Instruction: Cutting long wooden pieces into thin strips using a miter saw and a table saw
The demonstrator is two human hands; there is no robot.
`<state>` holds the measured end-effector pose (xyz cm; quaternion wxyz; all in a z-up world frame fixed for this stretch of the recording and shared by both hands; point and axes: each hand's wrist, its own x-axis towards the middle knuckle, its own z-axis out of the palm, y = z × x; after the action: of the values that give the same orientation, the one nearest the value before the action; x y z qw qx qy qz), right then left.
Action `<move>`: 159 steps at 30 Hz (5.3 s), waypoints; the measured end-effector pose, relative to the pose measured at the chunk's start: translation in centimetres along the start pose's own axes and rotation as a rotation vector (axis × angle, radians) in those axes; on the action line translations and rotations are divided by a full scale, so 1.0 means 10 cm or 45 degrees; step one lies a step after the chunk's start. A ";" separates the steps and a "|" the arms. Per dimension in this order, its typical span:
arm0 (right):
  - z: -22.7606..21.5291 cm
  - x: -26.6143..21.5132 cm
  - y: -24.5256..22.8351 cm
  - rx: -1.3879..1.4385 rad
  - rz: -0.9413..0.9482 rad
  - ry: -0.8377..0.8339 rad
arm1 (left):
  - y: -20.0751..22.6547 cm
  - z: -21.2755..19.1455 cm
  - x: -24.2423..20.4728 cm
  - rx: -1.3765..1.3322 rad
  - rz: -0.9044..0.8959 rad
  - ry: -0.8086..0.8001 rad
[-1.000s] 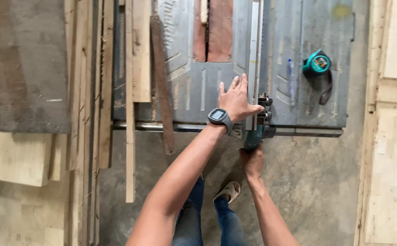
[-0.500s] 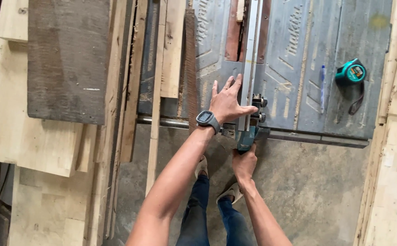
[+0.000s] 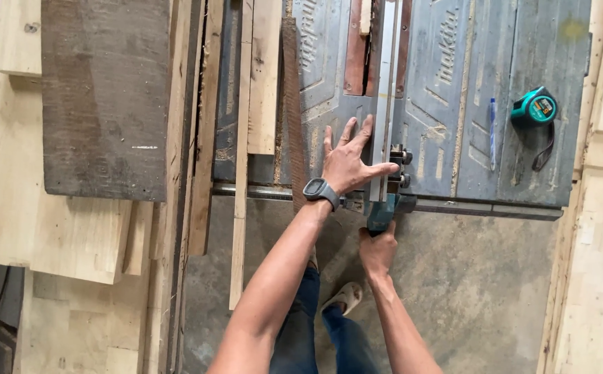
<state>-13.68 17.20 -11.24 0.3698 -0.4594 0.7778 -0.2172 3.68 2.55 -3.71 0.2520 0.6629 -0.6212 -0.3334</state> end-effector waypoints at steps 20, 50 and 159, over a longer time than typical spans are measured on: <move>0.07 0.14 0.25 0.085 -0.039 -0.027 | 0.06 0.06 -0.02 0.009 -0.053 0.033; 0.37 0.16 0.43 0.265 -0.128 0.137 | -0.59 -0.37 -0.23 0.626 -0.529 0.559; 0.53 0.50 0.83 -0.368 0.338 -0.033 | 0.43 -0.05 -0.23 0.021 -0.366 0.053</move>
<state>-15.74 16.87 -22.09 0.3356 -0.4038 0.8498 -0.0466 1.18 4.34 0.13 0.2088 0.7539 -0.5171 -0.3472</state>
